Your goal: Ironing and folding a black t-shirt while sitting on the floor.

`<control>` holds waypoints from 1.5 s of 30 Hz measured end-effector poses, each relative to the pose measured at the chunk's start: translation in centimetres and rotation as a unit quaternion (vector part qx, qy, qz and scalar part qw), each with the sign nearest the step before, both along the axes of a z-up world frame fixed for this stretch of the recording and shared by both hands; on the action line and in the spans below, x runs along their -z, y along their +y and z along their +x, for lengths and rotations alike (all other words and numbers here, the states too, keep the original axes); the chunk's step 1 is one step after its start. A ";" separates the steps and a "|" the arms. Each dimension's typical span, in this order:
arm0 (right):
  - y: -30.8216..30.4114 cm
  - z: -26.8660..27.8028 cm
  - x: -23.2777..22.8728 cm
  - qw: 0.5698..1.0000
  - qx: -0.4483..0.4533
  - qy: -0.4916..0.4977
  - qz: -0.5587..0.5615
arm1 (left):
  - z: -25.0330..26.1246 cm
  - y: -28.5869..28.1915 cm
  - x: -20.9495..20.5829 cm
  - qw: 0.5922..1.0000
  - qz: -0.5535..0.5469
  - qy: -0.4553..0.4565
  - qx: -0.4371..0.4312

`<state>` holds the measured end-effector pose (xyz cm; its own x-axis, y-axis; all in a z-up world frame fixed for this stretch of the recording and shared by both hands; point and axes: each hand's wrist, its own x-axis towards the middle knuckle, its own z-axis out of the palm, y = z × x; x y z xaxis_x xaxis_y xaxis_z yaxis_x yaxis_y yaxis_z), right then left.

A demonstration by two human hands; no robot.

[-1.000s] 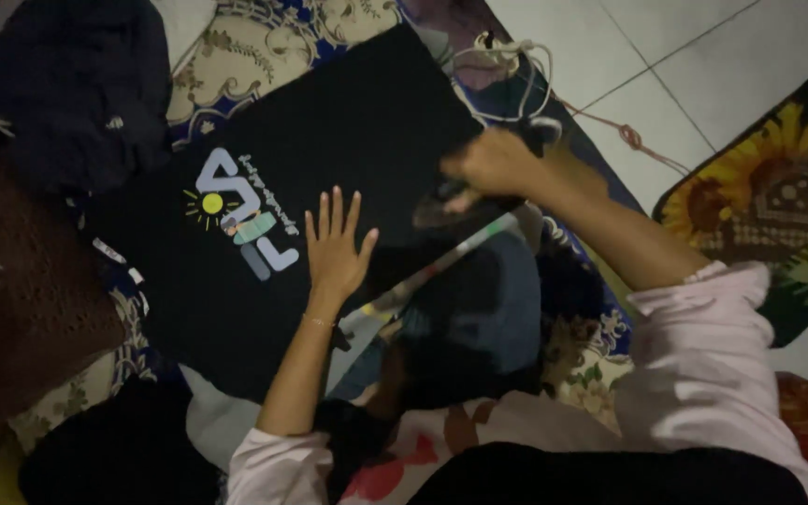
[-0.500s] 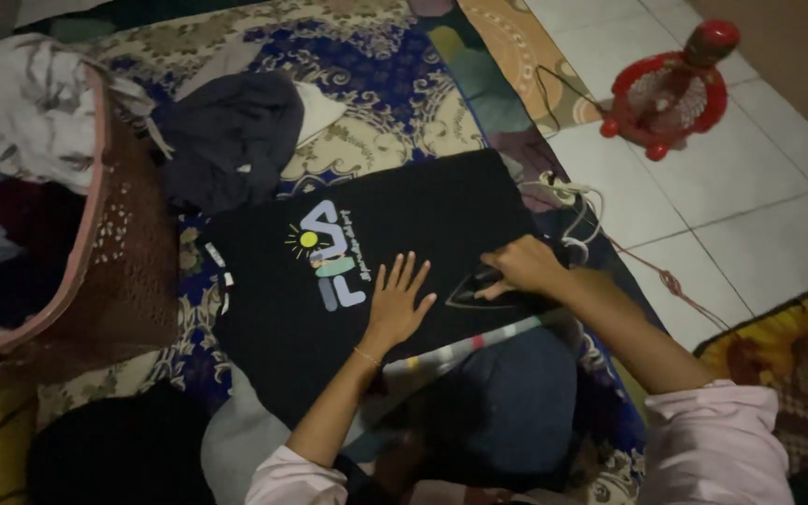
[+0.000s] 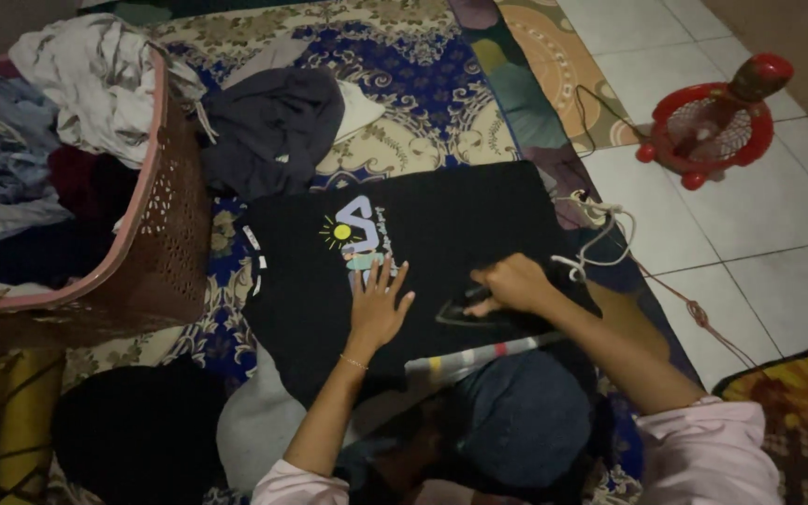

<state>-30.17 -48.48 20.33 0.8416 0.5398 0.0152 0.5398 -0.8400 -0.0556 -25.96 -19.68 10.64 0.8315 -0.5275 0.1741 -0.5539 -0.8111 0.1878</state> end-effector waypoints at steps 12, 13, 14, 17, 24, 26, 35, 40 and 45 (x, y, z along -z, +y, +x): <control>1.8 0.3 1.2 0.999 0.024 -0.022 0.020 | -0.1 0.1 0.6 0.999 -0.024 0.026 0.007; 2.2 0.2 1.0 0.999 0.048 -0.019 0.011 | -0.2 0.1 0.7 0.999 -0.031 0.022 0.007; 2.6 0.4 0.8 0.997 0.069 -0.018 0.002 | 0.0 0.3 0.7 0.999 -0.037 0.016 0.005; 3.5 0.2 0.7 1.000 0.018 -0.015 -0.013 | 0.5 0.7 1.2 0.997 -0.072 0.009 0.006; 6.0 0.3 0.3 0.998 0.062 0.000 -0.007 | 1.9 1.6 3.5 0.953 -0.285 0.097 0.002; 6.6 0.4 0.2 1.000 0.018 -0.015 0.006 | 2.3 1.7 4.2 0.936 -0.336 0.101 0.005; 8.9 0.7 -0.2 0.999 0.018 -0.024 0.017 | 2.2 1.8 3.1 0.907 -0.402 0.123 -0.011; 9.2 0.8 -0.4 1.000 0.021 0.005 0.015 | 2.7 1.9 4.2 0.909 -0.401 0.112 -0.002; 7.4 0.7 0.5 0.998 0.056 -0.026 0.017 | 2.2 1.8 3.7 0.921 -0.378 0.095 -0.009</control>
